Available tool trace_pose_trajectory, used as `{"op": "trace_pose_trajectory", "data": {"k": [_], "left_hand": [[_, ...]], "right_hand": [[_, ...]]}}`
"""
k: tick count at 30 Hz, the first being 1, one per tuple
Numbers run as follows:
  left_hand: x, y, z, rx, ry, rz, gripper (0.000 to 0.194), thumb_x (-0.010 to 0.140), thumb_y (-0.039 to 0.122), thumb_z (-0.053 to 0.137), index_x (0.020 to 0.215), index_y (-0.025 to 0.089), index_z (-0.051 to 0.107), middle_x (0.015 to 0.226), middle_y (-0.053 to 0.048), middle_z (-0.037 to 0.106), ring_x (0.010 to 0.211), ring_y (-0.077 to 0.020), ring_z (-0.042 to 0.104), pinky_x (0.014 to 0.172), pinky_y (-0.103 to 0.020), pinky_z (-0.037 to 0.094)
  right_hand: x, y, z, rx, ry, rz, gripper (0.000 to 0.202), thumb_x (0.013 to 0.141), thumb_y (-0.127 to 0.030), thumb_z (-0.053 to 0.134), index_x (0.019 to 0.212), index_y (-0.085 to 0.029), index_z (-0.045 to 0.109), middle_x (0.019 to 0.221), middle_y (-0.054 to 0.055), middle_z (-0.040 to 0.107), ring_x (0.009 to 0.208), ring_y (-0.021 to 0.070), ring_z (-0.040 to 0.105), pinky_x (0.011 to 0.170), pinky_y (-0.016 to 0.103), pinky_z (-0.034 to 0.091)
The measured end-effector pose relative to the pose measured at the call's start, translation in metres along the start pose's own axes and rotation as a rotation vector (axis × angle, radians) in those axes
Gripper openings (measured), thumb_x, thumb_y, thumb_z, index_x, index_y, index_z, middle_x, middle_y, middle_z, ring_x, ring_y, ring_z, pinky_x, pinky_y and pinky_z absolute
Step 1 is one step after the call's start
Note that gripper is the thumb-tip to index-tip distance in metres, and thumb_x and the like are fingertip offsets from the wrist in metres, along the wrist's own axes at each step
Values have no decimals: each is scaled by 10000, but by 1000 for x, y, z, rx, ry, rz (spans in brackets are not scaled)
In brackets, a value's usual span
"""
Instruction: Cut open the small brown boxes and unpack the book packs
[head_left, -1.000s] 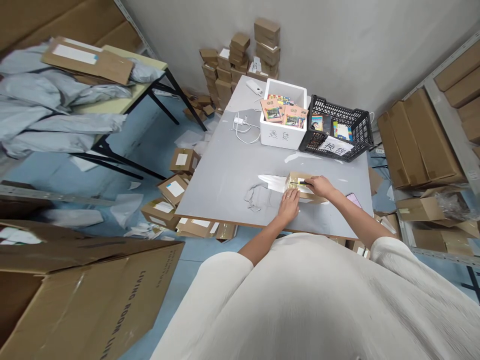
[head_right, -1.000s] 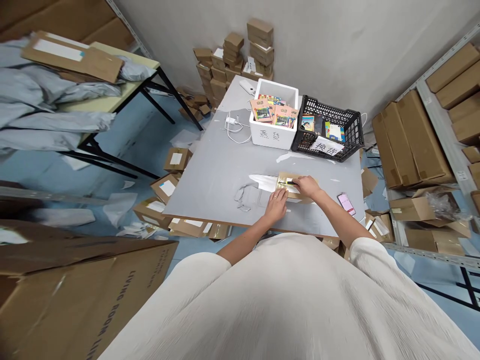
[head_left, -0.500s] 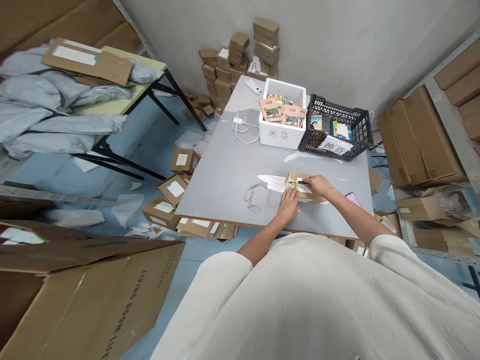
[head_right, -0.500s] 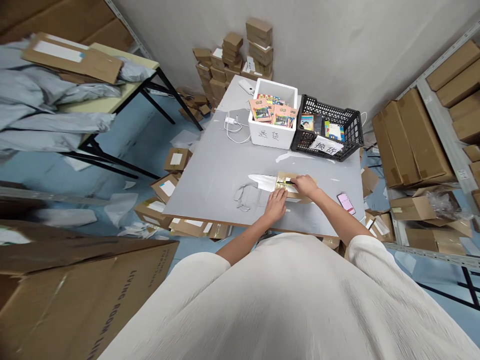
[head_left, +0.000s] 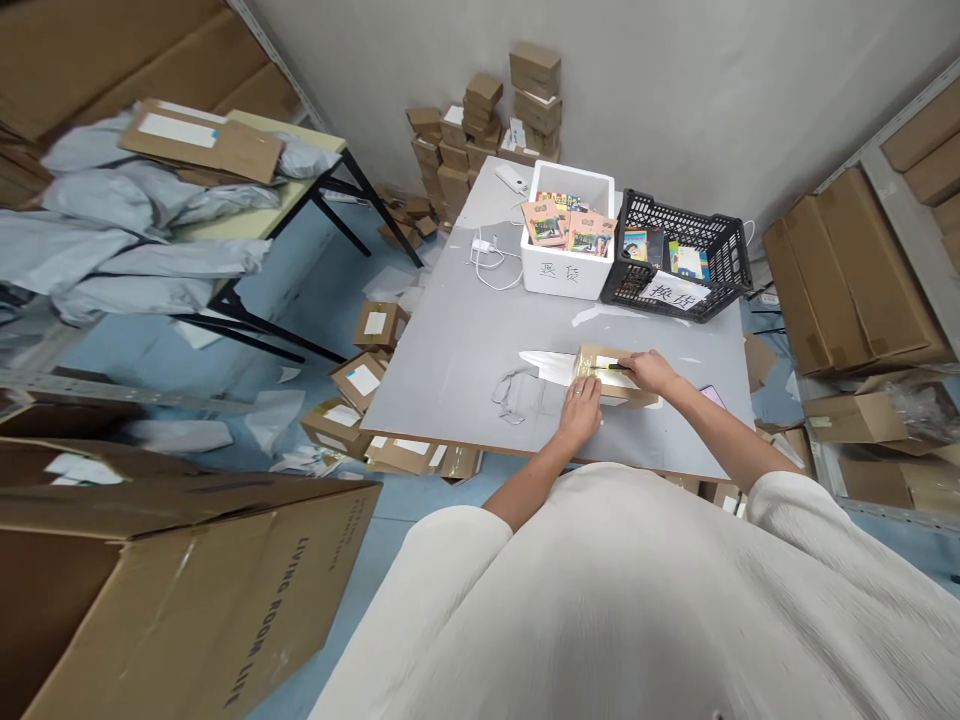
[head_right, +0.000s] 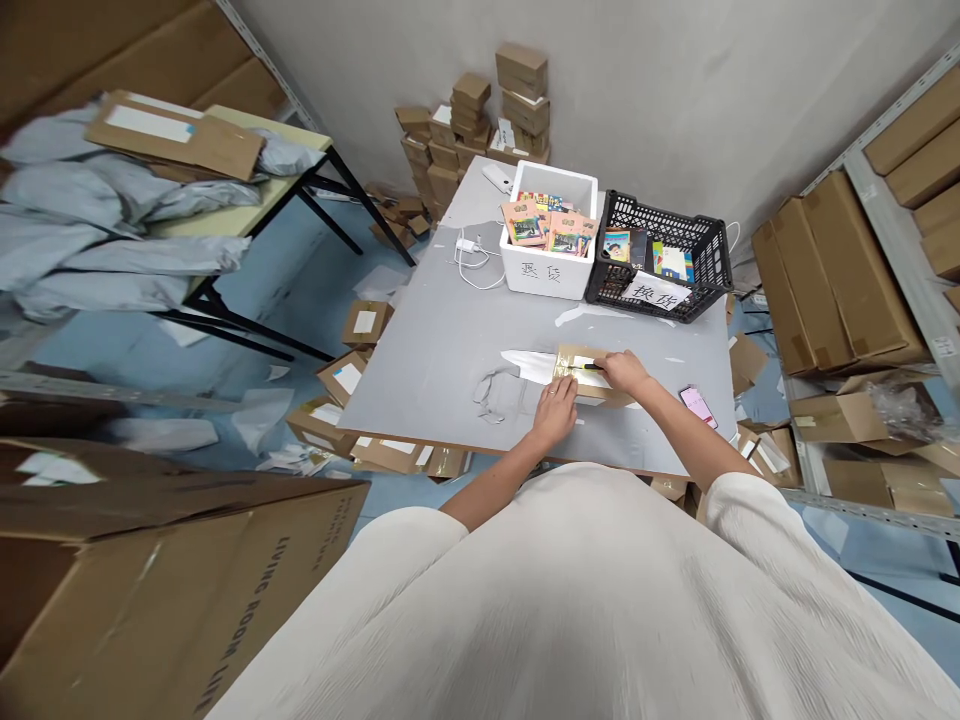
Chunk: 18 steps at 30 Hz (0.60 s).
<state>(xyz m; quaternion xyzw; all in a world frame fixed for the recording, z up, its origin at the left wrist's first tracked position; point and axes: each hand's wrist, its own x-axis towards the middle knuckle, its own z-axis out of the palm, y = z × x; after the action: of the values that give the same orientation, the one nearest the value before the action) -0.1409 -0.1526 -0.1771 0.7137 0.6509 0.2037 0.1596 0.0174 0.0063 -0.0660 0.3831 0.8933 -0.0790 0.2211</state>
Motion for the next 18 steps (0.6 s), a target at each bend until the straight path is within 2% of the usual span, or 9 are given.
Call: {"op": "trace_pose_trajectory", "data": {"k": [8, 13, 18], "left_hand": [[3, 10, -9, 78, -33, -46, 622, 1090, 299, 455, 1679, 102, 487, 1695, -200, 532, 1588, -389, 452, 1315, -522, 352], [6, 15, -11, 148, -72, -80, 620, 1108, 329, 442, 1695, 129, 475, 1690, -182, 537, 1580, -376, 451, 1309, -503, 352], [9, 18, -9, 170, -82, -112, 633, 1111, 342, 442, 1711, 140, 448, 1686, -190, 532, 1596, -374, 429, 1314, -502, 339]], "right_hand": [[-10, 18, 2, -33, -21, -1, 349, 1141, -298, 483, 1346, -236, 759, 1260, 153, 800, 1128, 290, 732, 935, 359, 409], [-20, 31, 4, -33, -45, -18, 378, 1139, -306, 462, 1381, -250, 748, 1237, 137, 797, 1110, 289, 724, 897, 360, 382], [-29, 49, 12, -63, -63, 16, 376, 1121, -278, 469, 1326, -218, 778, 1235, 178, 795, 1085, 300, 724, 907, 388, 351]]}}
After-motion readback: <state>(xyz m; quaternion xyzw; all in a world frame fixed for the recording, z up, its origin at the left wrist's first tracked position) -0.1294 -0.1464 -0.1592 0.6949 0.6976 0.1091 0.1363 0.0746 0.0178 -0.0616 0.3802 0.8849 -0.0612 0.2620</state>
